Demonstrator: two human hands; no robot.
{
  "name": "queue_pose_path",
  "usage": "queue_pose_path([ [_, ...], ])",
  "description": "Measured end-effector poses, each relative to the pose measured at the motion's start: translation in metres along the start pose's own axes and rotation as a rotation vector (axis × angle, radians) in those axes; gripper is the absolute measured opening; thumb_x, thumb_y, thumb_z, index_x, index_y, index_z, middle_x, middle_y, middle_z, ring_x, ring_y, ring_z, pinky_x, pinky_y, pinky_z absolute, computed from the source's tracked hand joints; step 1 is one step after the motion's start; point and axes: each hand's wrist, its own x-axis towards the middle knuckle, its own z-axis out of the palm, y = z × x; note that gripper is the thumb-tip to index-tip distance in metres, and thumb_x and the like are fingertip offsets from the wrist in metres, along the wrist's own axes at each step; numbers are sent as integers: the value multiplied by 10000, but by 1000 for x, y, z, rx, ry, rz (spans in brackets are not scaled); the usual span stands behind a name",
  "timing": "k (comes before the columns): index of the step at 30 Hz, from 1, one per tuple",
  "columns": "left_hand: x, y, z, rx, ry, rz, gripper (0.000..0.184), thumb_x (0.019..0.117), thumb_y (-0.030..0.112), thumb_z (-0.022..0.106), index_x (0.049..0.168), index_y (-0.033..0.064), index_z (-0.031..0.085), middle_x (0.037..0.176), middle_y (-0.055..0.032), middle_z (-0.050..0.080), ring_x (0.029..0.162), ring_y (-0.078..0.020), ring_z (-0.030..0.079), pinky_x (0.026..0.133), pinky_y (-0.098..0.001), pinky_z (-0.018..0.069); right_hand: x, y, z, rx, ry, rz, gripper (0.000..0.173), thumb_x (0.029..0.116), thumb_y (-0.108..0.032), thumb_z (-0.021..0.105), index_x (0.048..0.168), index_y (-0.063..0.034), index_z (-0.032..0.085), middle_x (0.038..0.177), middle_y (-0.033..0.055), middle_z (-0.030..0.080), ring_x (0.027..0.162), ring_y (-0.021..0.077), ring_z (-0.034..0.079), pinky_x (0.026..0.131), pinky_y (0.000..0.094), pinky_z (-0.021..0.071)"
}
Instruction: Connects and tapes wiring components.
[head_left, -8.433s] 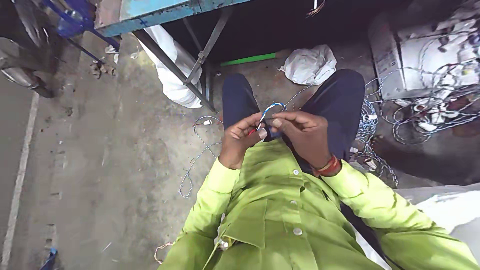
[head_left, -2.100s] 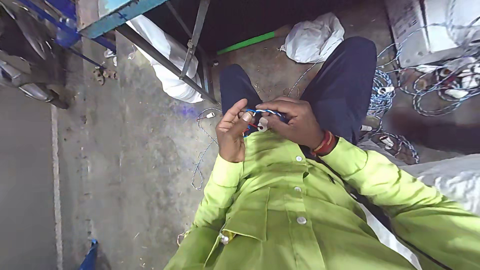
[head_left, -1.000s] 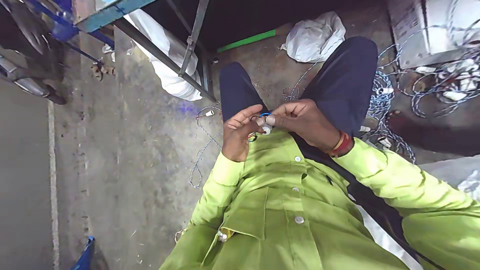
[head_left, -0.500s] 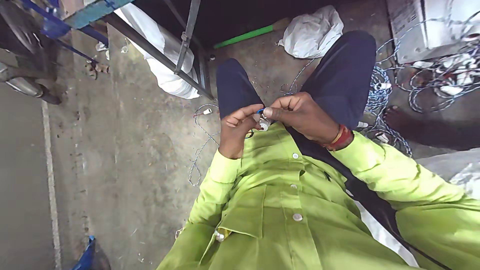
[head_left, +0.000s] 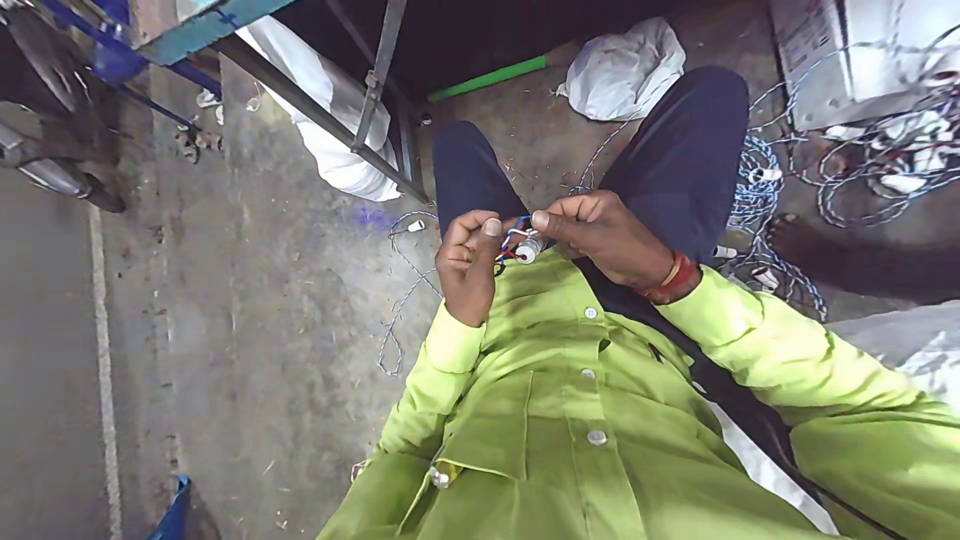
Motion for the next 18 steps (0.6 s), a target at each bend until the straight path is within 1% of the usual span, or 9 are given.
queue_pose_path([
  [2,-1,-3,2,43,0,101,164,1087,144,495,1230,96,560,1059,-65,763,946,-186,762,856,-349,634,0,1,0,11,0,14,230,1009,-166,639,796,-88,682,592,-81,542,471,-15,413,445,156,337],
  [5,2,-11,3,146,6,293,152,1054,46,522,1173,-18,591,1022,-94,749,922,-185,749,829,-367,637,1,3,0,21,0,31,242,1015,-178,630,792,-91,665,583,-78,520,464,-14,400,437,160,325],
  [7,-2,-6,2,297,-28,301,163,1044,36,547,1177,-40,604,1060,-105,744,936,-160,744,826,-322,634,0,3,0,16,11,38,241,1014,-191,633,791,-104,663,594,-81,536,467,-14,408,436,159,326],
  [9,-5,-2,1,434,-43,288,193,1039,47,568,1200,-43,626,1068,-113,744,901,-135,739,778,-281,627,0,3,-1,17,14,39,232,1013,-193,634,800,-107,667,604,-80,555,471,-14,420,437,157,334],
  [10,-5,-3,0,480,-43,300,197,1035,46,575,1196,-49,638,1063,-124,744,886,-136,738,760,-280,628,1,3,-1,22,17,39,226,1012,-190,635,804,-107,670,604,-81,550,466,-15,412,433,154,329],
  [12,-1,-10,0,502,-31,367,182,1016,15,587,1144,-89,663,1037,-173,754,883,-183,755,757,-323,642,2,5,-2,25,17,26,222,1012,-192,637,811,-105,671,604,-80,543,464,-13,403,429,154,322],
  [13,1,-13,0,511,-26,387,177,1011,12,592,1124,-99,672,1026,-183,757,886,-198,760,766,-342,647,2,5,-3,18,18,19,224,1013,-196,635,810,-106,668,606,-79,545,467,-11,407,432,157,325],
  [15,2,-15,0,548,-28,399,174,1006,16,608,1110,-96,691,1035,-178,758,914,-208,762,813,-361,649,2,6,-3,-9,28,13,225,1008,-206,647,808,-106,666,609,-74,554,475,-3,427,439,163,343],
  [18,3,-15,-1,570,-44,424,164,993,2,622,1089,-98,710,1040,-186,754,926,-206,757,843,-355,640,2,5,-4,-54,73,13,201,981,-210,689,815,-97,687,614,-71,583,480,-3,452,443,168,364],
])
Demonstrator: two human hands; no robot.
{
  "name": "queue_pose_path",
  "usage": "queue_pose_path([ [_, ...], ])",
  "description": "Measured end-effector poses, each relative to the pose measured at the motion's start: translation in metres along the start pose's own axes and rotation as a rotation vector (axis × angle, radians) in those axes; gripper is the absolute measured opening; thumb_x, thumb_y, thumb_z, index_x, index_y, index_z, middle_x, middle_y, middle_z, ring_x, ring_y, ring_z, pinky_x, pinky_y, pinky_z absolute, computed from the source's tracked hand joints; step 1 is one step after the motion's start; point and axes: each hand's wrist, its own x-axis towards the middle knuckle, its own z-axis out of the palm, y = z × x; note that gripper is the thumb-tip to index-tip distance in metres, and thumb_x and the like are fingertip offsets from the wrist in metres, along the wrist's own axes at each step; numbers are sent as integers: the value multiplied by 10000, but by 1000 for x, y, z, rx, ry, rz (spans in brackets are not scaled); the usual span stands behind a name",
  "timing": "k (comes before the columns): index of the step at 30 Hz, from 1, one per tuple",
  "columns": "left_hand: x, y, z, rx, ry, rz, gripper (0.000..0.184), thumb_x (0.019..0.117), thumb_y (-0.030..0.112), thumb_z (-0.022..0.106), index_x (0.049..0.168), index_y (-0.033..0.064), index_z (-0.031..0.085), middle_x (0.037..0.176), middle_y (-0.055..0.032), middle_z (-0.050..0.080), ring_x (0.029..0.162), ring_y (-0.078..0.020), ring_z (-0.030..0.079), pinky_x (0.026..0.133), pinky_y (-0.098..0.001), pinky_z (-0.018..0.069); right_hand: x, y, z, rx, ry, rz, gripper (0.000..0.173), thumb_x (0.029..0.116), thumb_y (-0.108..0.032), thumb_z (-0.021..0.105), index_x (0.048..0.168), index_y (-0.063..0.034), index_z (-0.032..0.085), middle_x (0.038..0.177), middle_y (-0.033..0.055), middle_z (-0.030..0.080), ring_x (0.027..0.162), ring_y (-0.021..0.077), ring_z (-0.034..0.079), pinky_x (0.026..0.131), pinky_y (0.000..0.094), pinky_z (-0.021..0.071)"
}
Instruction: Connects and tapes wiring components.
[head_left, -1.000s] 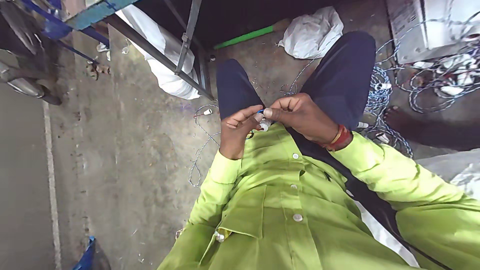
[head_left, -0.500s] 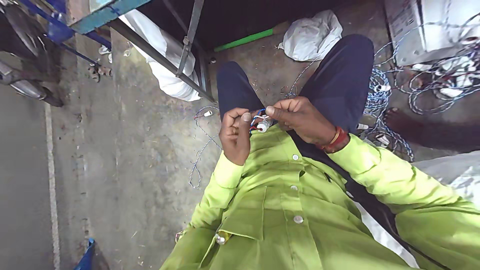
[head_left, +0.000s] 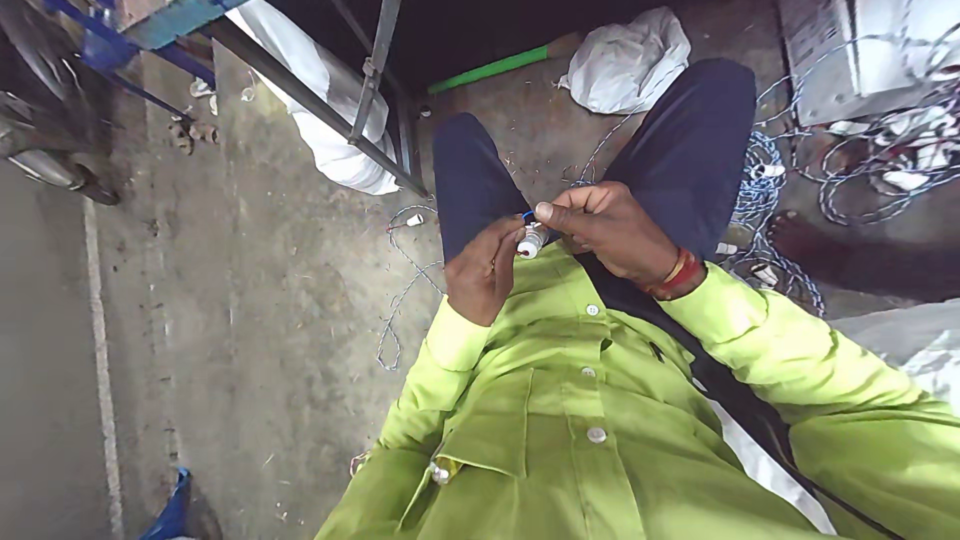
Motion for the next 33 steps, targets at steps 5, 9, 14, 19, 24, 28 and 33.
queue_pose_path([
  [5,1,2,-5,-26,-50,-71,179,990,28,645,1114,-77,719,1032,-160,757,896,-164,750,832,-319,633,0,0,0,-10,17,-51,195,955,-175,721,784,-87,688,596,-78,578,459,-14,426,430,159,338],
  [9,3,5,-9,-103,-112,-172,183,1003,56,638,1124,-58,711,933,-100,750,795,-97,718,746,-267,621,0,0,0,-21,26,-71,181,950,-166,726,792,-82,699,608,-75,595,479,-13,453,451,162,369],
  [14,5,7,-12,-192,-174,-235,182,1020,50,602,1138,-62,683,893,-82,723,743,-76,685,708,-240,602,-1,0,-1,-62,-29,-113,143,986,-156,677,908,-65,755,728,-64,673,589,-17,550,532,154,448],
  [19,6,2,-9,-303,-167,-248,180,1025,33,579,1119,-82,681,915,-105,736,755,-121,703,706,-301,620,1,3,-2,-114,-89,-98,249,1039,-201,602,876,-59,725,702,-43,643,579,7,532,528,173,428],
  [24,5,9,-12,-298,-185,-301,173,1030,44,577,1141,-54,667,918,-80,723,731,-84,684,681,-243,600,3,5,0,-175,-103,-133,331,1064,-227,551,784,-80,649,615,-59,528,521,9,453,490,184,363],
  [28,9,9,-12,-367,-165,-324,211,955,-42,650,1160,-92,662,966,-90,741,792,-98,712,737,-269,625,4,7,-1,-191,-93,-159,307,1060,-222,557,816,-79,675,633,-70,559,532,-7,469,500,174,382],
  [33,9,12,-15,-322,-171,-342,208,930,-54,680,1136,-76,699,928,-83,750,757,-83,711,719,-243,619,3,7,-1,-197,-89,-152,286,1048,-216,579,826,-80,696,622,-79,557,509,-14,436,478,172,345],
])
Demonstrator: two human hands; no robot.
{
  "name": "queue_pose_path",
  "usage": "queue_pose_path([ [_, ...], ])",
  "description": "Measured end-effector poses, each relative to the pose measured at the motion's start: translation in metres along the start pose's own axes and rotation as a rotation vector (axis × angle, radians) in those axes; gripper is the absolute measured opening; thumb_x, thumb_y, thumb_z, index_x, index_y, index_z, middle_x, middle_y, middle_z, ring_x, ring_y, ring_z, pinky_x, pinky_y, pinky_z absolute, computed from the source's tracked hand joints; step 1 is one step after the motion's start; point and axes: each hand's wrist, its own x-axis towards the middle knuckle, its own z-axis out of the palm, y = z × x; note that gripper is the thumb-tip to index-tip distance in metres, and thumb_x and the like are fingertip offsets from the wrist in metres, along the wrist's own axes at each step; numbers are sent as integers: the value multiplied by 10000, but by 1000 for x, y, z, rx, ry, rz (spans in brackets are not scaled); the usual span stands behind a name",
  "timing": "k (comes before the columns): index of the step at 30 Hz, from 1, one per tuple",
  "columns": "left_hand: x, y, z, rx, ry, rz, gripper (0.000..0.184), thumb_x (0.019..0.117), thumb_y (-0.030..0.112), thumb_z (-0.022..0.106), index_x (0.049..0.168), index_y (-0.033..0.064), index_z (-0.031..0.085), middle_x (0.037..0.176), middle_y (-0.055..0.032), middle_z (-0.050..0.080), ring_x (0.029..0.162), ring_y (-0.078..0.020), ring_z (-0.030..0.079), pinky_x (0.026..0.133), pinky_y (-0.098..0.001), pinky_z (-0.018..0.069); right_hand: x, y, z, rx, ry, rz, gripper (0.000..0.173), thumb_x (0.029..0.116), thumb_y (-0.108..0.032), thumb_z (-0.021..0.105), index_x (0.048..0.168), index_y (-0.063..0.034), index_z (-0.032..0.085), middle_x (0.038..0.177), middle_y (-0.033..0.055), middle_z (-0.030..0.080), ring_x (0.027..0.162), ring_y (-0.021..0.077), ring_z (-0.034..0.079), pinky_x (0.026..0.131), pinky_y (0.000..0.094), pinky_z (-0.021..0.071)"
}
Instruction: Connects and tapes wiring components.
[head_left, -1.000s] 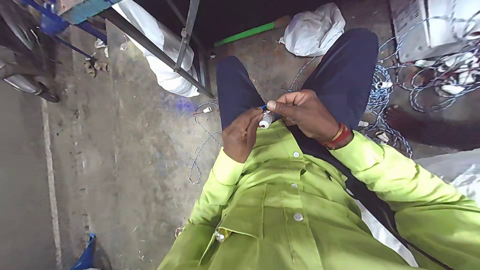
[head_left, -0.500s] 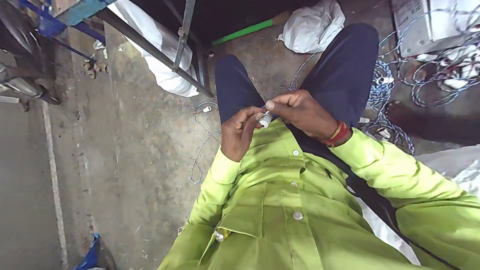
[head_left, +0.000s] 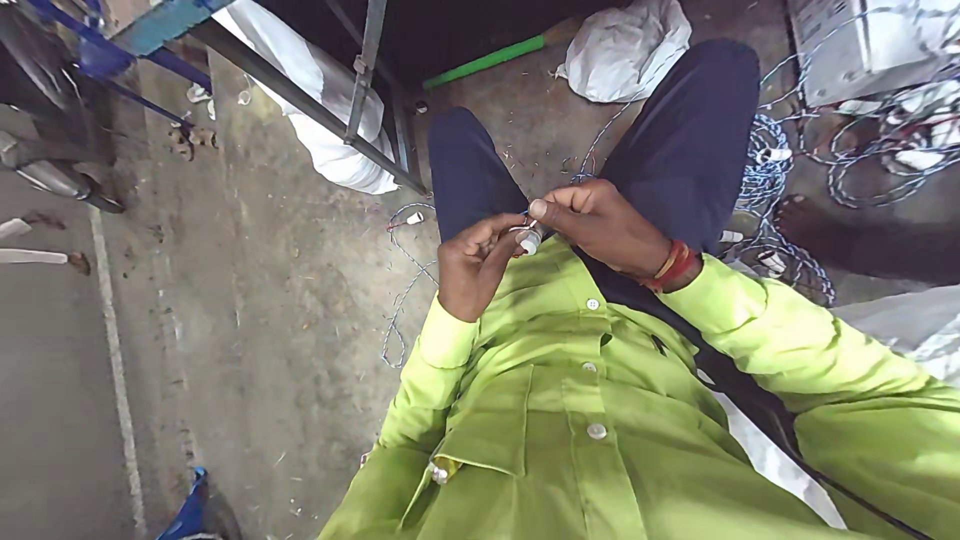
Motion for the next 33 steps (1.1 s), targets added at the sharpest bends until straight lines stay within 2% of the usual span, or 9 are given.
queue_pose_path([
  [5,-2,1,-3,-47,6,-50,183,929,-52,683,1111,-38,688,972,-80,756,816,-105,734,750,-249,624,0,-2,0,12,14,-23,249,1024,-198,626,834,-66,719,646,-74,601,534,-26,479,496,158,383],
  [8,-2,2,-6,-88,-12,-69,171,967,-23,646,1137,-14,660,995,-83,758,861,-144,752,767,-282,636,0,0,-1,13,22,-24,243,1020,-199,631,838,-67,722,649,-76,607,530,-31,474,494,158,381],
  [11,-3,3,-8,-62,-16,-61,173,968,-29,639,1139,-20,659,988,-80,757,846,-132,751,757,-269,634,0,1,1,43,24,-11,232,1019,-189,630,850,-66,728,650,-84,607,517,-37,451,479,154,358],
  [14,-1,3,-8,-40,-19,-52,176,964,-31,642,1138,-38,663,981,-83,755,843,-123,747,766,-262,631,-1,1,1,64,30,0,224,1028,-191,618,900,-60,747,730,-68,675,580,-35,522,533,152,420],
  [16,4,0,-7,-51,-3,-37,153,960,-34,646,1107,-71,670,955,-109,763,841,-156,758,775,-304,646,0,2,1,57,35,-4,215,1032,-187,612,933,-57,752,809,-53,729,645,-35,588,581,152,467],
  [20,8,-1,-7,-50,5,-60,147,965,-29,643,1097,-85,676,930,-122,768,828,-175,763,766,-323,650,1,6,1,36,62,-35,189,1016,-191,639,956,-56,758,792,-53,707,634,-30,569,568,154,457],
  [24,7,0,-9,-50,-15,-88,155,960,-36,647,1102,-89,678,944,-128,769,819,-183,767,757,-331,658,2,11,1,-23,73,-92,185,998,-205,669,998,-52,773,832,-43,727,694,-22,615,645,172,514],
  [28,2,9,-13,-16,-82,-156,200,963,-37,644,1160,-51,673,958,-108,764,780,-137,755,725,-276,641,1,10,1,3,56,-53,188,1002,-206,665,968,-57,774,793,-51,710,661,-22,588,607,168,487],
  [33,8,1,-11,-62,-58,-144,152,959,-29,656,1096,-87,684,944,-124,772,826,-199,771,772,-354,664,3,11,3,8,10,32,304,1051,-239,582,815,-77,685,619,-63,549,508,6,440,480,188,351],
])
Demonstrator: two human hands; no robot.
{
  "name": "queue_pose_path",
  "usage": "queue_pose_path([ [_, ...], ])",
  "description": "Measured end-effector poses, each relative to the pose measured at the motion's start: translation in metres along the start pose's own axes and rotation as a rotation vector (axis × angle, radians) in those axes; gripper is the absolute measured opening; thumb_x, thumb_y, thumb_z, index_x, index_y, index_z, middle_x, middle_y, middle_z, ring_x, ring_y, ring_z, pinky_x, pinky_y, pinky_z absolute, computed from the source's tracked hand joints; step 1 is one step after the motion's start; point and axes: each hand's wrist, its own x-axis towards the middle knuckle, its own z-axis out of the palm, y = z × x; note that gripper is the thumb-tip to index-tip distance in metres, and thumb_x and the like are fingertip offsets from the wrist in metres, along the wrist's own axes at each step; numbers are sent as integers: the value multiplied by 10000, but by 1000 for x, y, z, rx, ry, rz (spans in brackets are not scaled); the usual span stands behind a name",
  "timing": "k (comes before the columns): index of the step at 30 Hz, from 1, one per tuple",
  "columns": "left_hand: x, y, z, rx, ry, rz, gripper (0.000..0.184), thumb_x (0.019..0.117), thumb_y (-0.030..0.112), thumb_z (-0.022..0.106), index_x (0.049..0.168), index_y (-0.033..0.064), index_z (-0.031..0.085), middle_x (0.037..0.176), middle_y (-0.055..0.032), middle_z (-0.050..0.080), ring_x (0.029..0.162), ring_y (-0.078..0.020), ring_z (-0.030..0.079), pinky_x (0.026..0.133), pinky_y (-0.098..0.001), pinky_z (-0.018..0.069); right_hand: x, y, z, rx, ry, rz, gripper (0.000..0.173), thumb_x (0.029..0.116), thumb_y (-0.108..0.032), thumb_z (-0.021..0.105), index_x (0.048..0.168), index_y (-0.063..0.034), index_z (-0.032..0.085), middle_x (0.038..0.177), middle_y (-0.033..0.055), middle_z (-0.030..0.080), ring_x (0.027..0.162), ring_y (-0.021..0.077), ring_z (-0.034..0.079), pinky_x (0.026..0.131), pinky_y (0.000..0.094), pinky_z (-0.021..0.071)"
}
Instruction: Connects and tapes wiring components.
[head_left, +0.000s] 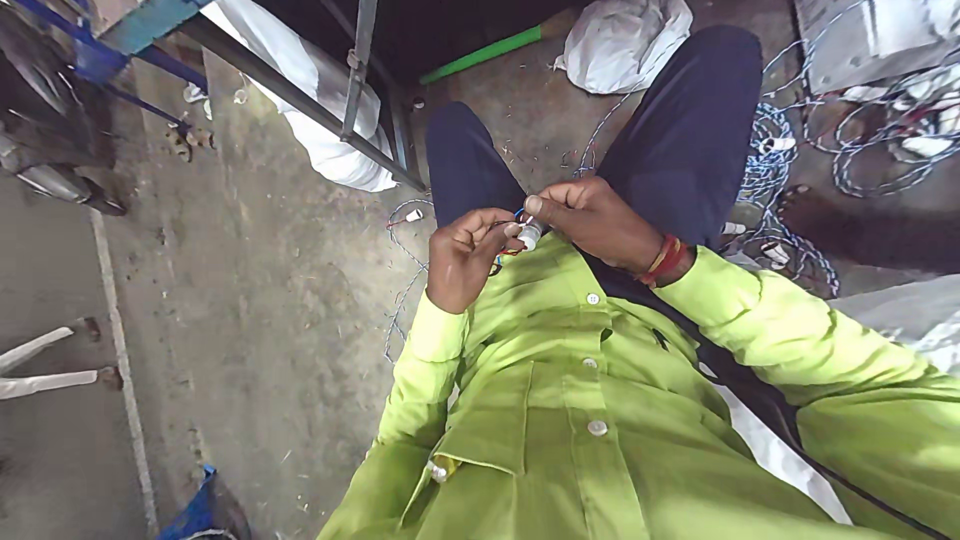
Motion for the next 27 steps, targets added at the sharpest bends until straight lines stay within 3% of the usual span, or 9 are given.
queue_pose_path([
  [5,0,0,1,-15,-9,-11,146,959,-31,654,1091,-83,683,940,-117,772,821,-190,769,768,-346,662,0,2,0,-9,-50,35,343,1082,-259,510,838,-76,667,627,-58,514,516,20,426,489,198,350],
  [10,1,-3,-1,-22,-23,-43,147,967,-27,645,1099,-84,675,932,-118,771,817,-186,766,750,-335,658,0,1,0,0,-32,37,350,1081,-257,517,825,-77,676,635,-54,545,529,17,452,503,197,369],
  [14,2,-3,-2,-25,-43,-55,132,975,-16,631,1085,-73,677,901,-105,769,791,-169,760,726,-318,653,0,2,-1,58,-47,31,349,1070,-237,539,777,-82,648,599,-69,505,499,4,419,475,181,338],
  [19,3,-5,-3,-47,-62,-88,126,984,-12,618,1076,-70,681,879,-103,764,769,-167,754,720,-321,650,0,-3,-3,129,-116,129,353,1085,-228,506,798,-79,647,595,-76,480,484,-2,382,459,168,312],
  [21,3,-5,-2,-91,-52,-118,128,990,-7,605,1076,-62,682,867,-95,763,756,-154,745,708,-311,640,0,-4,-2,113,-78,132,293,1072,-233,538,868,-72,672,627,-67,515,498,2,408,464,168,331],
  [23,3,-6,-3,-146,-40,-149,130,993,-9,595,1079,-55,681,863,-89,762,755,-150,742,704,-306,635,-1,0,-2,-7,29,44,215,1040,-261,604,1099,-65,672,757,-32,626,596,22,519,542,190,433],
  [24,3,-6,-3,-167,-34,-160,131,994,-9,592,1079,-52,681,861,-88,762,753,-152,743,701,-308,637,-2,3,-2,-118,107,-38,303,1022,-286,626,1215,-53,645,843,-14,657,680,35,577,615,214,495],
  [25,3,-7,-3,-187,-26,-167,131,994,-6,590,1076,-50,682,856,-89,763,749,-155,745,697,-310,638,-2,4,-4,-230,189,-136,380,1008,-306,637,1271,-32,625,943,15,676,798,58,631,714,240,547],
  [27,3,-8,-4,-210,-3,-180,131,992,-10,594,1070,-56,689,845,-99,763,729,-159,742,676,-307,635,-6,3,-7,-399,328,-355,356,1004,-283,651,1205,11,657,1051,90,694,973,131,666,859,289,572],
])
